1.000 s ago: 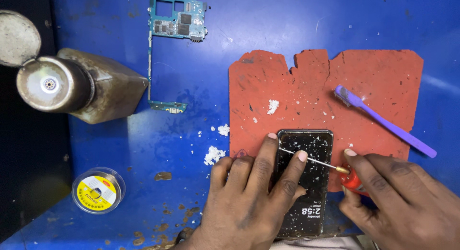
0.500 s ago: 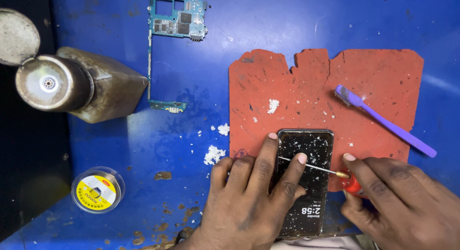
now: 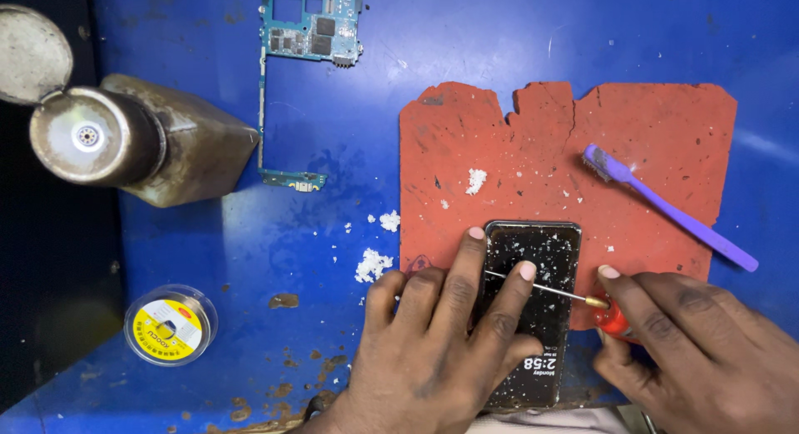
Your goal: The person uses a red electric screwdriver to pry and separate the screen from the smartphone frame. They then use a purple toothbrush to clean the screen surface and edges. The person repeatedly pries along the screen perimeter and briefly turns the phone over to inspect the back.
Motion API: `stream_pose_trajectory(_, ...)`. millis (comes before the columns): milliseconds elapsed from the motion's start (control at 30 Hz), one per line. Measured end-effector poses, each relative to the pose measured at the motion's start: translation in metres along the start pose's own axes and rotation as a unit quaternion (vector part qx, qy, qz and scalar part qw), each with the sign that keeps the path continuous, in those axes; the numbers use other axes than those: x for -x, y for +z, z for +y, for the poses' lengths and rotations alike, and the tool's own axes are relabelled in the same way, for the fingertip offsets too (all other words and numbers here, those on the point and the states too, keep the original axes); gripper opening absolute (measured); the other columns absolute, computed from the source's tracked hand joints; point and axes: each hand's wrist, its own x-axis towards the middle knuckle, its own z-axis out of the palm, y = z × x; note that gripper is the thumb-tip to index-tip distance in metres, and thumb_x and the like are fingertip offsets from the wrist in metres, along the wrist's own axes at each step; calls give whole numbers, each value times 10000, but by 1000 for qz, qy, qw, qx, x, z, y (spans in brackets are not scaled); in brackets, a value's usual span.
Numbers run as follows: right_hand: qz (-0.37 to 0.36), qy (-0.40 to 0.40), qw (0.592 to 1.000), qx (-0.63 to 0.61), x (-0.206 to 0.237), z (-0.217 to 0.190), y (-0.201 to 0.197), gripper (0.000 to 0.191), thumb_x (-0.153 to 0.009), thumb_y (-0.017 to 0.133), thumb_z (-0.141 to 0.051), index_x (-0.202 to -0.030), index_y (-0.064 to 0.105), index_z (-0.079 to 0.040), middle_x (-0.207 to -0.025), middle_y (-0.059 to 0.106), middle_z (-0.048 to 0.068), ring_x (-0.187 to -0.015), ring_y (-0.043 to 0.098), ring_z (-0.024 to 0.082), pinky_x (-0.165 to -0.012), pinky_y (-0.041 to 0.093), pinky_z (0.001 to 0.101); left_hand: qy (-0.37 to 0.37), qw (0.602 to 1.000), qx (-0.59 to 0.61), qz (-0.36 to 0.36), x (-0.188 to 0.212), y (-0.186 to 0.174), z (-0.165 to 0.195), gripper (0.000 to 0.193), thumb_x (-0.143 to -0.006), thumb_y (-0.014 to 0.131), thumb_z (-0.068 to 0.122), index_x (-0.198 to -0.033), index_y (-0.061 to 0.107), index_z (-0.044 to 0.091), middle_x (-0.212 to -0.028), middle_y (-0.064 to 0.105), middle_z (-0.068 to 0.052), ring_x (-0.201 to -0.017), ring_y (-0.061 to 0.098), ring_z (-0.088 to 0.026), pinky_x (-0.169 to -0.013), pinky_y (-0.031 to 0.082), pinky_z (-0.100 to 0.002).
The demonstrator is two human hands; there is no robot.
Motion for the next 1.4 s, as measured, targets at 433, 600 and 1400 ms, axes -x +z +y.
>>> stream_pose_trajectory(433, -28, 2, 1000, 14, 6, 0, -3, 566, -652, 857, -189, -1171, 739, 1, -968, 722, 142, -884, 729, 275, -740, 602, 399, -4, 1000, 16, -13, 5, 0, 2, 597, -995, 659, 565, -1447, 641, 176, -1502, 493, -264, -1101, 555, -329, -961, 415, -528)
stream_pose_trajectory(600, -29, -3, 1000, 2, 4, -1, -4, 526, -682, 828, -134, -1184, 741, -2, -976, 721, 127, -905, 735, 265, -757, 607, 397, -2, 1000, 9, -14, 5, 0, 2, 572, -1008, 647, 554, -1438, 647, 177, -1507, 493, -253, -1100, 556, -336, -959, 424, -533)
stream_pose_trajectory(1400, -8, 29, 999, 29, -6, -11, -9, 547, -635, 847, -127, -1154, 734, 2, -1006, 711, 142, -841, 703, 271, -709, 590, 385, -12, 1000, 20, -17, 3, 0, 2, 579, -1019, 646, 540, -1494, 601, 212, -1532, 478, -218, -1123, 524, -314, -977, 408, -495)
